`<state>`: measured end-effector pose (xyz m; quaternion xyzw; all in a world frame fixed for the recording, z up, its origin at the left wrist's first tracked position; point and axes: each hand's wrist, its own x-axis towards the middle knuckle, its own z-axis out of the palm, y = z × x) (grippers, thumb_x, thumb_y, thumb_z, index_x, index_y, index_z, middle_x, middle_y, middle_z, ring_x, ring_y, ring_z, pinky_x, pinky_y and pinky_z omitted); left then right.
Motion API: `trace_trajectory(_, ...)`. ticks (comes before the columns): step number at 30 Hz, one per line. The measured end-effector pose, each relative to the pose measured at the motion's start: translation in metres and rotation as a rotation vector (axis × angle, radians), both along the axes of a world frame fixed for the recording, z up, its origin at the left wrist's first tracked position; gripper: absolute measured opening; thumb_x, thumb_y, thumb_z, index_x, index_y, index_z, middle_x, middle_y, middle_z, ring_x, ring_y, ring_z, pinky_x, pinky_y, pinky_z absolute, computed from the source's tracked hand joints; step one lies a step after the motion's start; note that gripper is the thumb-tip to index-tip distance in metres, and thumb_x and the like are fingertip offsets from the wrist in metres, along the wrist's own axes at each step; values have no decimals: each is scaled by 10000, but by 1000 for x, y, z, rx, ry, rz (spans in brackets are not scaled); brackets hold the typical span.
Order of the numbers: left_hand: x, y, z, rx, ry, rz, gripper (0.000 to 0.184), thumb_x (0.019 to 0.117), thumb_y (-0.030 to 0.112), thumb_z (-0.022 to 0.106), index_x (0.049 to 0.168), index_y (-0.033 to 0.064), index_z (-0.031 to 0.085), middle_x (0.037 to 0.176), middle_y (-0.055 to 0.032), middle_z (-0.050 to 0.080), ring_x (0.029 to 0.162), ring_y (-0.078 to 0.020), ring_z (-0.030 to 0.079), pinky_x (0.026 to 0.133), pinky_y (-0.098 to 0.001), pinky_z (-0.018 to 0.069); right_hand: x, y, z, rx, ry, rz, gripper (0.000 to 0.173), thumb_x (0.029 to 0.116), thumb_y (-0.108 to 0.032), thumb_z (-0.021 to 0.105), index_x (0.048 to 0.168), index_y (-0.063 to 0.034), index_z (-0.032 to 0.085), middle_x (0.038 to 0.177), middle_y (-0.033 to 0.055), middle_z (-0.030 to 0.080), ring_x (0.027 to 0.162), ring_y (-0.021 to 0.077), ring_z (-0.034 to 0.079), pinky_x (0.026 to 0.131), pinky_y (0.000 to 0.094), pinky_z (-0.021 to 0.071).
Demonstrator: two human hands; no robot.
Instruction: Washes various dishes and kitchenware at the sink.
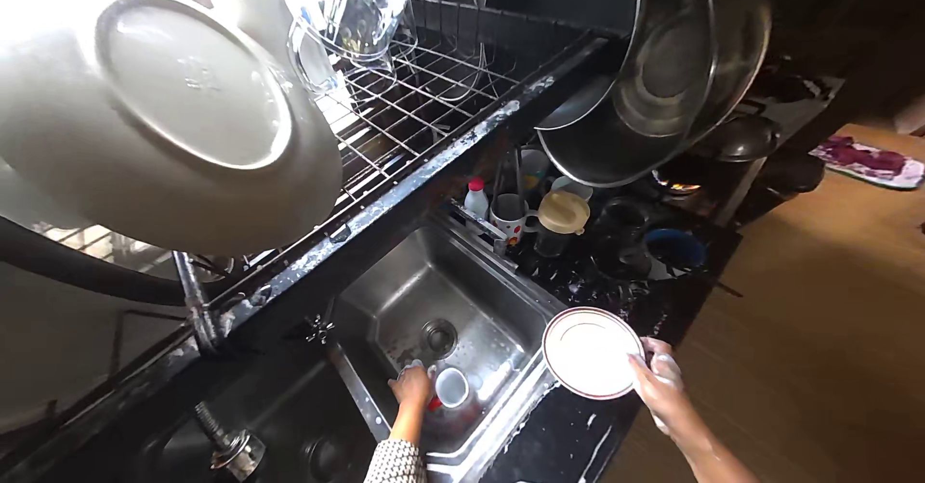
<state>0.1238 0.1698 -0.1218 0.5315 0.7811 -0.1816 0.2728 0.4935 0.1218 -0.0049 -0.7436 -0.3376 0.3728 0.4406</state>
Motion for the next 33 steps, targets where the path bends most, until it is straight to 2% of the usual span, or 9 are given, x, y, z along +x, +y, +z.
trace_trajectory(8, -1, 4, 45, 87, -104, 72, 509, 1075, 461, 403, 1306, 69, 631, 1320, -181, 658, 1258, -354, 613, 1040, -630, 437, -45, 1, 2, 62, 359, 231, 490, 1018, -99, 425, 1493, 23, 424, 1400, 169, 565, 1191, 140, 609, 978, 320, 537)
trace_trajectory(11, 12, 0, 96, 581, -339, 133, 431, 1088, 350, 430, 1200, 18, 680, 1229, -202, 676, 1166, -346, 654, 976, -559, 507, -74, 15, 12, 38, 400, 294, 457, 1074, -119, 372, 1508, 17, 417, 1446, 180, 538, 1246, 157, 582, 1027, 335, 509)
trace_trajectory(14, 47, -13, 143, 1013, -695, -34, 324, 1026, 149, 480, 1134, -27, 729, 1213, -194, 697, 1192, -301, 641, 1051, -479, 495, -109, 28, 17, 21, 420, 380, 447, 1084, -96, 367, 1506, 43, 407, 1488, 204, 496, 1315, 168, 527, 1092, 316, 449)
trace_trajectory(17, 86, -39, 168, 678, -588, -220, 384, 1006, 170, 548, 1347, 21, 646, 1359, -194, 640, 1277, -360, 597, 1058, -573, 466, -144, 41, 12, 31, 443, 470, 389, 1066, -64, 423, 1432, 49, 490, 1341, 182, 598, 1186, 157, 599, 1013, 325, 504)
trace_trajectory(20, 97, -66, 135, 943, -473, -393, 283, 971, 119, 625, 1231, 66, 721, 1224, -147, 725, 1072, -312, 729, 852, -494, 608, -161, 50, 6, 61, 468, 501, 339, 992, -15, 535, 1320, 69, 563, 1100, 126, 665, 964, 116, 641, 863, 292, 547)
trace_trajectory(22, 73, -67, 123, 1039, -459, -441, 201, 960, 162, 656, 1118, 141, 778, 1185, -83, 747, 1096, -264, 715, 923, -465, 582, -158, 50, -2, 113, 494, 513, 400, 858, 35, 607, 1249, 94, 547, 991, 76, 663, 868, 56, 645, 786, 241, 559)
trace_trajectory(27, 42, -32, 134, 922, -467, -237, 325, 952, 126, 639, 1255, 35, 717, 1369, -221, 623, 1334, -389, 544, 1141, -523, 415, -175, 48, 5, 98, 413, 618, 523, 920, -1, 592, 1425, 90, 490, 1360, 196, 600, 1237, 152, 583, 1061, 300, 480)
trace_trajectory(31, 73, -53, 138, 949, -547, -406, 307, 973, 154, 618, 1227, 6, 704, 1294, -188, 686, 1201, -328, 673, 992, -494, 555, -180, 60, 11, 61, 419, 528, 323, 981, 17, 529, 1289, 113, 548, 1083, 160, 657, 966, 137, 646, 871, 304, 550)
trace_trajectory(33, 64, -65, 117, 1093, -446, -522, 263, 897, 246, 691, 1119, 121, 756, 1165, -85, 746, 1112, -247, 702, 951, -450, 559, -164, 63, 10, 3, 396, 527, 454, 930, 61, 568, 1366, 137, 468, 1162, 198, 625, 1004, 139, 618, 895, 299, 532)
